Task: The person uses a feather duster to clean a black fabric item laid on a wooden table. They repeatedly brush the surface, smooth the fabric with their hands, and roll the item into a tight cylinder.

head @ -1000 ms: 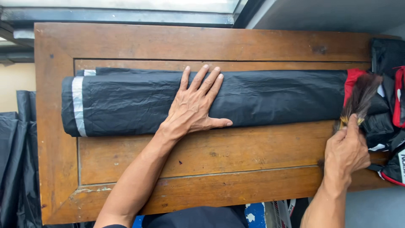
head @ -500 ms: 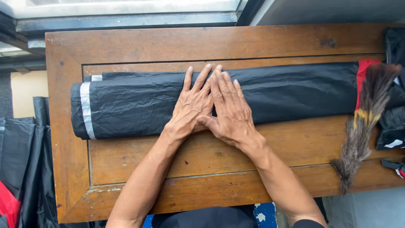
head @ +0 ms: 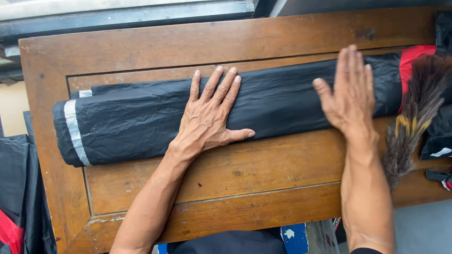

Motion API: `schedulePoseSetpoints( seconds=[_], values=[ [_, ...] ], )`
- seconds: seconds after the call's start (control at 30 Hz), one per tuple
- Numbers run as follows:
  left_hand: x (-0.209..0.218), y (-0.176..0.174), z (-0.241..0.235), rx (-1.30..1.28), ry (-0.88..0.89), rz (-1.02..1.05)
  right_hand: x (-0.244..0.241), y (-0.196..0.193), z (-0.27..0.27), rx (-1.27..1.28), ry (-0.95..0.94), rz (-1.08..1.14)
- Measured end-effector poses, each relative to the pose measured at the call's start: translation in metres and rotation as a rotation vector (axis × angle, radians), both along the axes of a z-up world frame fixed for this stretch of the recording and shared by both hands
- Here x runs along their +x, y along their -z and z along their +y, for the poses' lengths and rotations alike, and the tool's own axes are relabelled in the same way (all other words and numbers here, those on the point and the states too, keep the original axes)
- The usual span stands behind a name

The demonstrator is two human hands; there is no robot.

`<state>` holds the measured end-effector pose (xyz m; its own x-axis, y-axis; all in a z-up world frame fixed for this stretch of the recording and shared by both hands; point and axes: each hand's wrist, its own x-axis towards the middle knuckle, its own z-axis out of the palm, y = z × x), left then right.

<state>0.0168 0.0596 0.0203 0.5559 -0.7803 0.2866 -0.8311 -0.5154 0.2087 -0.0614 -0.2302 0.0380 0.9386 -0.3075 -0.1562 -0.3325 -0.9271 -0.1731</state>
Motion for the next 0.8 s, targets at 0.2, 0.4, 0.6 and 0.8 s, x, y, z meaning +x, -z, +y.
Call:
schedulePoseSetpoints(
  seconds=[0.2, 0.4, 0.6, 0.8],
  values=[
    [-0.003, 0.008, -0.005, 0.012, -0.039, -0.047, -0.007, 0.008, -0.002, -0.189, -0.093, -0.256],
    [-0.007, 0.020, -0.027, 0.014, -0.069, -0.089, -0.001, 0.005, 0.112, 0.044, -0.410, -0.416],
    [-0.005, 0.037, -0.039, -0.030, -0.057, 0.135, 0.010, 0.020, 0.129, 0.213, -0.331, -0.337],
    [-0.004, 0.041, -0.020, -0.053, -0.020, 0.123, 0.010, 0.023, 0.136, 0.140, -0.310, -0.324]
  ],
)
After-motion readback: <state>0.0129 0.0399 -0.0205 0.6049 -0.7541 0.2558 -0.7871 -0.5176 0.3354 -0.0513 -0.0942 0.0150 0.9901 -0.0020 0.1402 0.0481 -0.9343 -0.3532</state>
